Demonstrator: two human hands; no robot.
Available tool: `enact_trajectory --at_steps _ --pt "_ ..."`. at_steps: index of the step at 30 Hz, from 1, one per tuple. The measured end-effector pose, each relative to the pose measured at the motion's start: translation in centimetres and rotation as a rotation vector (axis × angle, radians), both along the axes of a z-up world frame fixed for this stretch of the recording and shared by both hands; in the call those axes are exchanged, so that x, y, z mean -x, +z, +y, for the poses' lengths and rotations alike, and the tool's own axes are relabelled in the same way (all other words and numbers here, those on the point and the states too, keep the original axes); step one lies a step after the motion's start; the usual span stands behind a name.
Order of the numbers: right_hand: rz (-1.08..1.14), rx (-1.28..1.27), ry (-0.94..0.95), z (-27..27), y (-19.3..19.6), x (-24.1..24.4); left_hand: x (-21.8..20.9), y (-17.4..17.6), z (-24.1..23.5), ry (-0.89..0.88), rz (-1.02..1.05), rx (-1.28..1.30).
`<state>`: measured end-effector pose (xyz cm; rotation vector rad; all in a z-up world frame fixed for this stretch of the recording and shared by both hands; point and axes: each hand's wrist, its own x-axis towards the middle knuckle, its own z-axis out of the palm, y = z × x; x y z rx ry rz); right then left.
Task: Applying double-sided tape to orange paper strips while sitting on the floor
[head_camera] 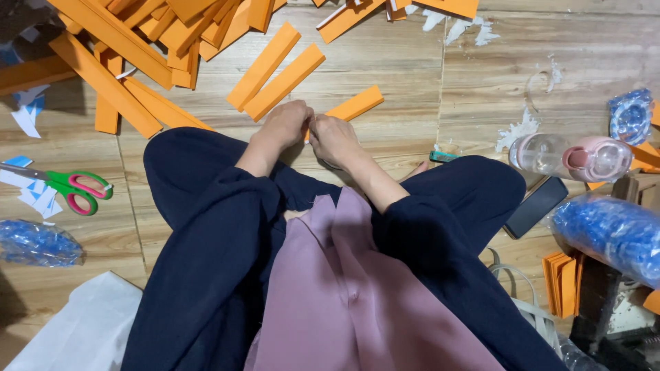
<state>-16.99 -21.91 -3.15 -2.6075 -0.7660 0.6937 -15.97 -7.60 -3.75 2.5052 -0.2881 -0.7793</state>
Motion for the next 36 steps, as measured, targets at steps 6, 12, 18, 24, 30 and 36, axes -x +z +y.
enact_trajectory --at_steps 6,12,18,24,30,36 --pt "-0.043 -0.01 0.024 0.5 3.0 0.8 0.0 1.7 -0.3 -0.047 0.119 -0.006" --pt "-0.101 0.02 -0.011 0.3 0.5 0.8 -0.6 -2.0 -1.6 -0.139 -0.009 -0.202" --pt "0.015 0.018 -0.192 -3.7 7.9 1.1 0.2 -3.5 -2.3 -0.175 -0.107 -0.293" --pt "0.071 0.094 -0.479 -9.1 8.9 1.4 2.2 0.6 -0.8 -0.067 -0.103 -0.162" --pt "0.088 -0.123 -0.452 -8.1 7.4 2.6 5.0 4.2 -0.3 0.178 -0.26 0.074" --pt "-0.033 -0.282 -0.453 -9.2 0.9 2.1 5.6 3.8 -0.7 0.28 -0.646 0.123"
